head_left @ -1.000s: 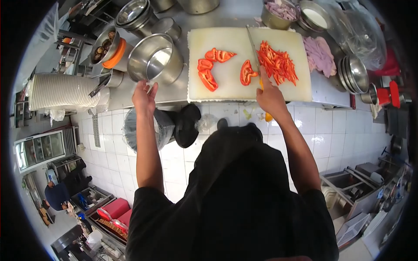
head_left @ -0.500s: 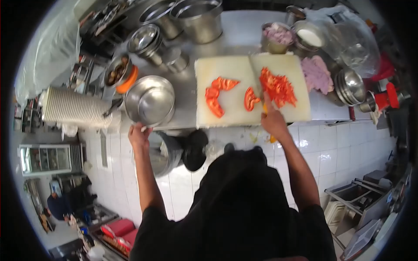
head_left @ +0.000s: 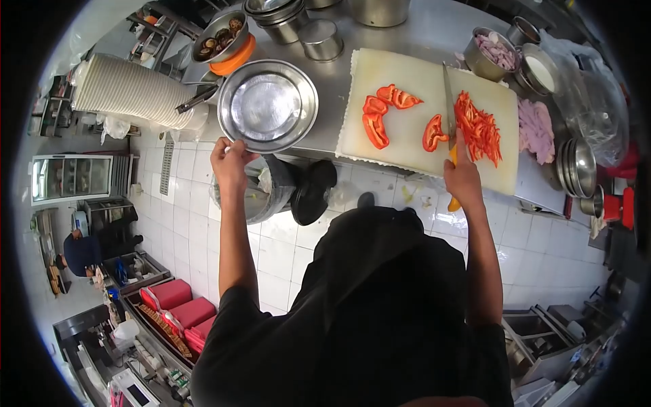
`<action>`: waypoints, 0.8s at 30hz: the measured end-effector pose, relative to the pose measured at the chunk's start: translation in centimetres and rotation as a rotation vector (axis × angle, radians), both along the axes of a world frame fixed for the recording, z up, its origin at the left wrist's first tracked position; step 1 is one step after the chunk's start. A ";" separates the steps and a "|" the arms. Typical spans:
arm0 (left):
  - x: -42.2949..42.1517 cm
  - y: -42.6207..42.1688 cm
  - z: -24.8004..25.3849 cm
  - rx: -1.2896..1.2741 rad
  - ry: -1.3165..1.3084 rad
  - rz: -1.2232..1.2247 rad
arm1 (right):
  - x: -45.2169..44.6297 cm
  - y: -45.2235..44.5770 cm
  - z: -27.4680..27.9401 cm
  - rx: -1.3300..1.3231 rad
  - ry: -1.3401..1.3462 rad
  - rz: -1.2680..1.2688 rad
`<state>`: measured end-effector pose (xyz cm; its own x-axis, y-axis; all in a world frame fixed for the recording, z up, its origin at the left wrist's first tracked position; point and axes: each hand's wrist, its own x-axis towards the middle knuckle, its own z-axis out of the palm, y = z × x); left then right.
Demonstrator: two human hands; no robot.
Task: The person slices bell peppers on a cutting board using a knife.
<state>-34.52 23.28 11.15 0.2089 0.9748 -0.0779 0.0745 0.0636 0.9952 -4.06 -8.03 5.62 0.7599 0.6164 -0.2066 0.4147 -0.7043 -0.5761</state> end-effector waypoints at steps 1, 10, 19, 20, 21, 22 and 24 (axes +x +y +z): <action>0.0 0.0 0.0 -0.001 0.003 0.002 | 0.0 -0.1 -0.1 0.001 0.008 -0.003; -0.2 1.9 -1.8 -0.143 -0.087 0.038 | 0.0 0.3 0.9 -0.038 0.108 -0.052; 0.1 -3.1 -3.4 0.775 0.676 0.017 | 0.1 0.2 0.6 -0.056 0.151 -0.084; 0.1 -3.4 -3.8 0.951 0.749 -0.062 | 0.0 0.2 0.9 -0.067 0.149 -0.081; 0.0 -3.4 -4.6 0.898 0.763 -0.155 | 0.0 0.3 1.0 -0.078 0.147 -0.074; -0.1 -3.0 -5.4 0.922 0.797 -0.155 | 0.0 0.3 0.9 -0.040 0.129 -0.062; 0.1 -1.4 -6.8 0.972 0.871 -0.150 | 0.2 0.1 0.1 0.045 0.095 -0.034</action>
<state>-34.41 21.89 4.33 0.5579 0.6806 0.4750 0.6548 -0.7126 0.2519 -3.88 -7.91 5.69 0.7585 0.6012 -0.2515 0.3331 -0.6894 -0.6432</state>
